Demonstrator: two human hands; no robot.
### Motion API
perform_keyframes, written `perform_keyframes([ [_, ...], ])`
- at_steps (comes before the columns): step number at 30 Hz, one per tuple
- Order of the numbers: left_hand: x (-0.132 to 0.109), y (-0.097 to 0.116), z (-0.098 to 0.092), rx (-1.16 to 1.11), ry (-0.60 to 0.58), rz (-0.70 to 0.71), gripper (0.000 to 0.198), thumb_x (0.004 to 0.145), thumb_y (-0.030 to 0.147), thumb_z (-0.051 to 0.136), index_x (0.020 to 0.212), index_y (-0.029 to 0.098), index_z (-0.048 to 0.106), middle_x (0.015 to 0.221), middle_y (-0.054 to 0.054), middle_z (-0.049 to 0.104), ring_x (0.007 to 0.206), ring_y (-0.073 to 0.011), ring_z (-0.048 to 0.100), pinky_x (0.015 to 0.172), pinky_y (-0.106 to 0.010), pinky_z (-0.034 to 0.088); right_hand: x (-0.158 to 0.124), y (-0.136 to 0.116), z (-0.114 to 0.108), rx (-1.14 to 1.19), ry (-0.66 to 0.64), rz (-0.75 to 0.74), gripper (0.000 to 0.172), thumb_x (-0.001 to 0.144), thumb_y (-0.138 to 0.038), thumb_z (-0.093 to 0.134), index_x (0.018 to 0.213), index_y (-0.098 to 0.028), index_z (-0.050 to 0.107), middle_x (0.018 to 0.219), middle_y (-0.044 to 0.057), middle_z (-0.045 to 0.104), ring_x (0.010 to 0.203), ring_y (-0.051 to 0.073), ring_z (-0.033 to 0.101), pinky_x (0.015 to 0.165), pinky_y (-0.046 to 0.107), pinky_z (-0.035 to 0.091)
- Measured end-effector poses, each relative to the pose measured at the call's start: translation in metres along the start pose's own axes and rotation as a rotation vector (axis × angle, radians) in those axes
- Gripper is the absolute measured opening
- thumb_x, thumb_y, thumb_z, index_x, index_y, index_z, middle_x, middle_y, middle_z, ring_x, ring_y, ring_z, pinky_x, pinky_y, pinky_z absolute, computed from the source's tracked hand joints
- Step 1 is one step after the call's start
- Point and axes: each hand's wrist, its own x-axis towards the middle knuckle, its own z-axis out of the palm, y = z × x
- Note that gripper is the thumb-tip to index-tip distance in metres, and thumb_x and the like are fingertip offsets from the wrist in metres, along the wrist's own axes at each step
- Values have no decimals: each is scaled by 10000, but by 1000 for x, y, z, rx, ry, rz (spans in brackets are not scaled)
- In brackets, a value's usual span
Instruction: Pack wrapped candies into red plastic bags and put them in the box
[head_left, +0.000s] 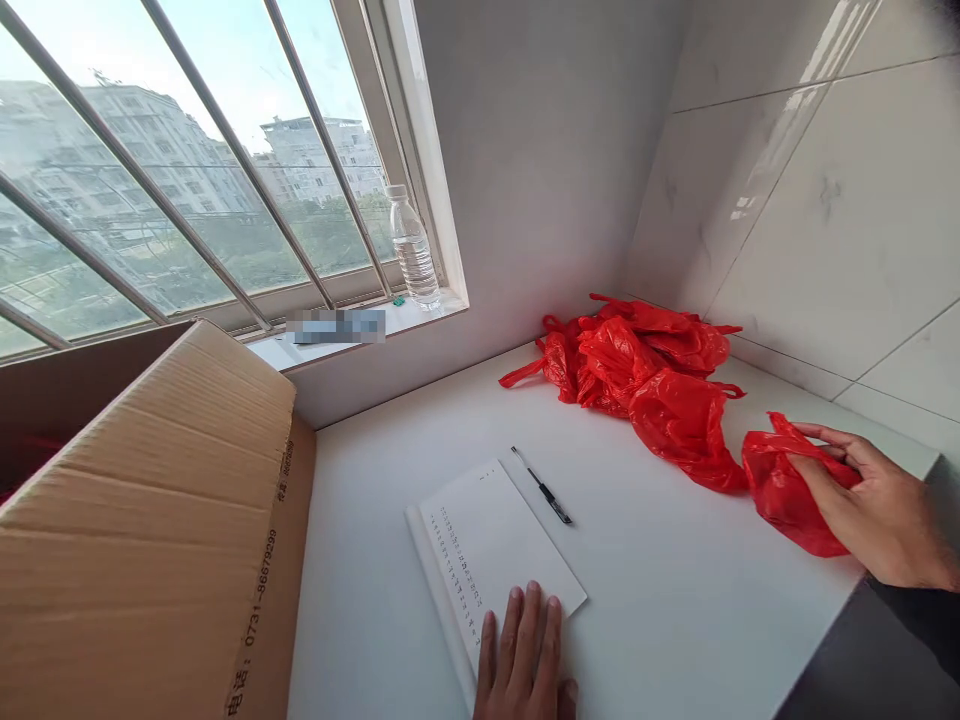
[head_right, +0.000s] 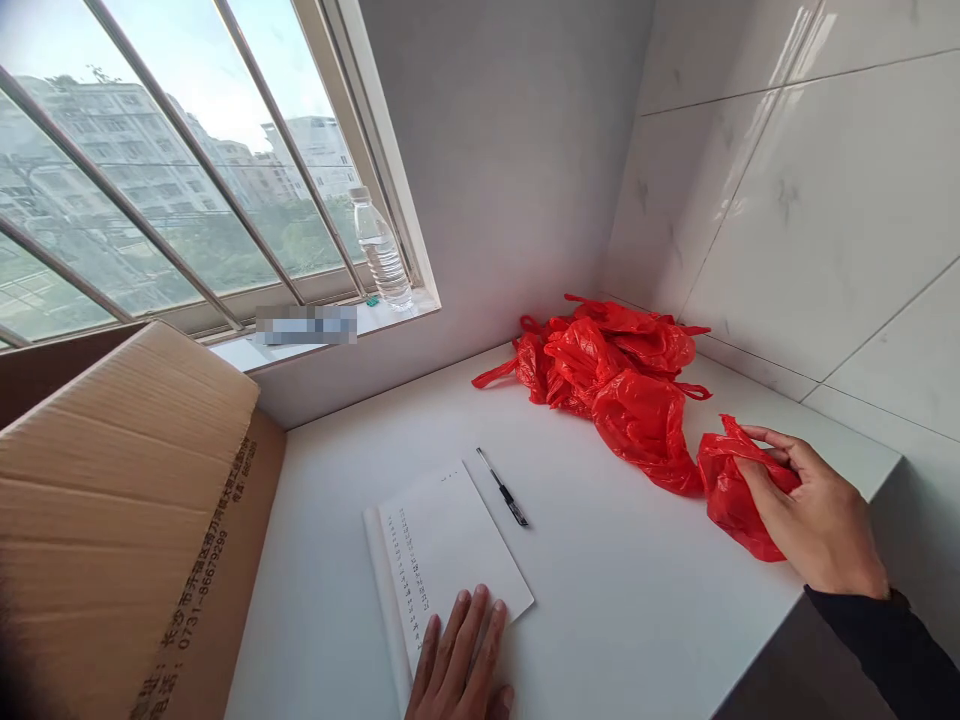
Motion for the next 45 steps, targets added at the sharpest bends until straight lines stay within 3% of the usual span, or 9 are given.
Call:
perform_keyframes([
  [4, 5, -3, -4, -57, -27, -40, 608, 906, -13, 430, 1444, 245, 543, 1422, -76, 657, 1332, -291, 604, 1183, -588, 413, -45, -43, -10, 125, 11, 79, 499, 816, -695, 612, 1195, -375, 671, 1020, 81, 743, 790, 317, 704, 575, 426, 579],
  [7, 10, 7, -16, -125, -21, -102, 450, 973, 99, 444, 1371, 240, 599, 1355, -98, 686, 1336, -291, 598, 1127, -552, 494, -82, -72, 7, 272, -111, 14, 473, 805, -659, 642, 1147, -334, 676, 1131, 93, 738, 896, 318, 729, 603, 365, 625],
  [12, 14, 43, -38, -527, 75, -404, 349, 1036, 306, 450, 1326, 294, 642, 1267, -110, 689, 1170, -267, 684, 924, -404, 623, -141, -106, 50, 361, -583, -208, 388, 941, -473, 582, 1291, -308, 598, 1268, 70, 695, 1107, 275, 700, 884, 389, 643],
  [17, 14, 46, -56, -693, 90, -687, 490, 976, 511, 566, 1423, 311, 554, 1345, -92, 650, 1220, -312, 630, 980, -490, 565, -170, -128, 45, 303, -1058, -497, 532, 1012, -435, 537, 1530, -375, 433, 1580, 32, 476, 1479, 264, 420, 1184, 481, 440],
  [20, 13, 39, -65, -746, 30, -787, 358, 982, 461, 589, 1316, 343, 639, 1205, -54, 692, 1105, -275, 659, 934, -438, 556, -161, -127, 36, 337, -1056, -436, 469, 1047, -464, 472, 1505, -363, 471, 1557, 41, 500, 1445, 252, 465, 1143, 435, 492],
  [25, 12, 46, -69, -741, 46, -790, 242, 1001, 400, 568, 1219, 336, 650, 1132, -45, 660, 1008, -248, 615, 861, -392, 522, -141, -103, 44, 120, -968, -388, 438, 1045, -540, 410, 1439, -382, 521, 1484, 33, 543, 1352, 253, 536, 772, 302, 644],
  [31, 14, 59, -58, -753, 26, -621, 508, 956, 289, 630, 1441, 395, 527, 1279, -60, 615, 1127, -278, 592, 935, -449, 499, -145, -105, 36, 18, -1120, -356, 431, 1047, -577, 395, 1414, -389, 521, 1385, 21, 579, 1146, 206, 637, 874, 342, 600],
  [39, 20, 37, -69, -947, 38, -736, 161, 1029, 338, 554, 1015, 272, 700, 962, -17, 707, 844, -187, 668, 717, -275, 548, -143, -122, 22, 97, -1267, -539, 377, 1080, -395, 404, 1438, -371, 520, 1389, 3, 581, 1303, 181, 543, 1101, 329, 461],
  [45, 18, 41, -74, -882, 120, -808, 209, 1031, 334, 545, 1204, 308, 659, 1267, -49, 677, 1182, -228, 641, 965, -335, 549, -154, -117, 35, 82, -1332, -622, 367, 1020, -230, 502, 1377, -286, 564, 1263, 38, 639, 1169, 193, 605, 1035, 351, 485],
])
